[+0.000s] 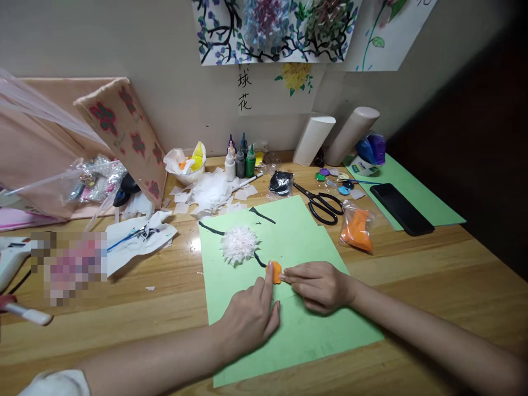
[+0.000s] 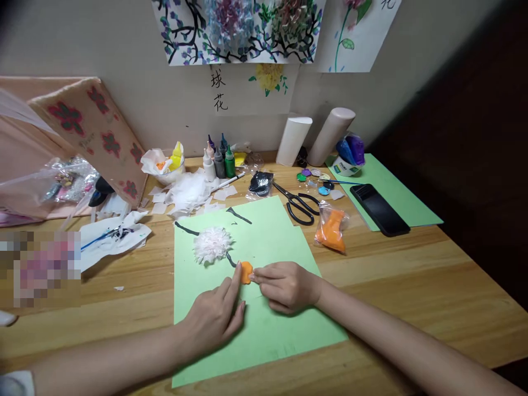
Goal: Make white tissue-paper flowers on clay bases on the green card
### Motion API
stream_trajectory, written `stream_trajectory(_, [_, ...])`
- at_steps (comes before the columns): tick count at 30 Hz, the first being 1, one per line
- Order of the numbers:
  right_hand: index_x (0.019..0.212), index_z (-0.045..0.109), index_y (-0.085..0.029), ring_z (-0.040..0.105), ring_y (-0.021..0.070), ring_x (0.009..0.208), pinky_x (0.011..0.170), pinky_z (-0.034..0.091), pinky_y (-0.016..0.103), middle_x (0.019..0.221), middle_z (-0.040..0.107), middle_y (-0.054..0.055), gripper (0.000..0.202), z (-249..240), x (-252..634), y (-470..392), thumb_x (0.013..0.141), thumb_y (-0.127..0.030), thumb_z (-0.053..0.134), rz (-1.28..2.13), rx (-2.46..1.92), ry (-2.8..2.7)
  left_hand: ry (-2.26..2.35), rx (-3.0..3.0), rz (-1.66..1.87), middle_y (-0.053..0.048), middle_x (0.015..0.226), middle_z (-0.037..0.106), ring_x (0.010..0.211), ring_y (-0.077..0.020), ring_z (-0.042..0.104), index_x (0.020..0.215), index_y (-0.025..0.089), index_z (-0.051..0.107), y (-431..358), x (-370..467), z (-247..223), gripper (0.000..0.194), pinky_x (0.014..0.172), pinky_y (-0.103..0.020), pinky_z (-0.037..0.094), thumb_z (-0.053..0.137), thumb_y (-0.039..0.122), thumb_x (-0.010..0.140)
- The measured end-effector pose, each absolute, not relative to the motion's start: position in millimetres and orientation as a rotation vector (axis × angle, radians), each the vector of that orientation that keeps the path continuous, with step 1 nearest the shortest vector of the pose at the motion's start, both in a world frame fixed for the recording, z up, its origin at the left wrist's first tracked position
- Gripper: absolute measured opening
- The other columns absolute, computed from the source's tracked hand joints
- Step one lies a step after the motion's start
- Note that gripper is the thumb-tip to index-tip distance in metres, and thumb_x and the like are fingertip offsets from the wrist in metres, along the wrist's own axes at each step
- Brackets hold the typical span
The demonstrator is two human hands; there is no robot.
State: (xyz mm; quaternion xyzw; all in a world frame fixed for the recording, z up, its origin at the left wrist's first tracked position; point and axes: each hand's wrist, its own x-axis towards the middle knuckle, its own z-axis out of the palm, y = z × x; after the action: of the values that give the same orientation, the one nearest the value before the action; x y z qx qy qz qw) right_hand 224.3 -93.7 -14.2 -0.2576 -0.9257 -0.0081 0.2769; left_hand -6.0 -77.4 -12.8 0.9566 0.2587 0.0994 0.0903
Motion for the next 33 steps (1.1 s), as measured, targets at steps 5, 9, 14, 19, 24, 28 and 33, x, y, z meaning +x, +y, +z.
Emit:
stream_trajectory(5, [0.108,0.058,-0.011,0.058,0.018,0.113,0.088,0.055,0.03,0.11,0.068,0.013,0.031,-10.7,223.0,-90.4,0.085,-0.022,0.04,-0.01,-0.683,-2.456,0.862,2.866,0.286,-0.009,0.082,0.061,0.052,-0.0158,0.058,0.142,0.005,0.01,-80.8,-2.4,-14.8,0.063,0.042,-0.027,0.045,0.034,0.027,0.088])
stream_trajectory(9, [0.115,0.054,-0.007,0.057,0.0195,0.114,0.097,0.049,0.035,0.111,0.067,0.015,0.043,-10.9,219.3,-87.6,0.073,-0.011,0.043,0.044,-0.782,-2.422,0.88,2.88,0.372,-0.007,0.077,0.06,0.052,-0.0165,0.058,0.142,0.006,0.015,-82.5,-2.4,-15.9,0.062,0.043,-0.027,0.045,0.037,0.026,0.087])
stream_trajectory(14, [0.105,0.057,-0.011,0.064,0.0199,0.097,0.095,0.051,0.038,0.091,0.072,0.009,0.035,-18.9,218.8,-86.0,0.072,-0.012,0.045,0.08,-0.752,-2.38,0.894,2.863,0.401,-0.003,0.071,0.058,0.056,-0.016,0.058,0.139,0.008,0.024,-86.9,-4.8,-12.1,0.054,0.047,-0.026,0.045,0.038,0.019,0.087])
stream_trajectory(19, [0.102,0.056,-0.014,0.063,0.0203,0.09,0.094,0.051,0.04,0.075,0.069,0.006,0.03,-21.3,222.4,-82.6,0.075,-0.011,0.043,0.09,-0.689,-2.326,0.897,2.809,0.272,-0.002,0.075,0.057,0.055,-0.0121,0.055,0.141,0.015,0.025,-89.3,-5.6,-4.5,0.056,0.05,-0.023,0.044,0.037,0.016,0.086])
stream_trajectory(24, [0.113,0.054,-0.014,0.057,0.0215,0.108,0.095,0.049,0.041,0.095,0.071,0.007,0.039,-16.4,225.2,-82.2,0.076,-0.007,0.043,0.153,-0.745,-2.254,0.866,2.945,0.288,0.0,0.068,0.057,0.052,-0.012,0.056,0.14,0.015,0.026,-91.4,1.8,-3.9,0.059,0.045,-0.021,0.042,0.04,0.014,0.082])
stream_trajectory(28, [0.116,0.054,-0.011,0.054,0.0239,0.113,0.102,0.043,0.045,0.099,0.07,0.01,0.042,-18.7,221.6,-82.9,0.076,-0.007,0.044,0.197,-0.807,-2.353,0.923,3.083,0.368,0.001,0.062,0.056,0.045,-0.0135,0.054,0.136,0.009,0.029,-96.9,10.2,-7.1,0.056,0.038,-0.024,0.039,0.041,0.014,0.081])
stream_trajectory(33, [0.118,0.053,-0.01,0.06,0.0236,0.103,0.098,0.047,0.046,0.096,0.07,0.011,0.045,-21.4,218.5,-85.1,0.074,-0.007,0.044,0.13,-0.808,-2.363,1.034,3.036,0.48,0.001,0.063,0.056,0.048,-0.0128,0.056,0.137,0.011,0.028,-103.2,10.0,-7.9,0.055,0.04,-0.022,0.039,0.039,0.015,0.083])
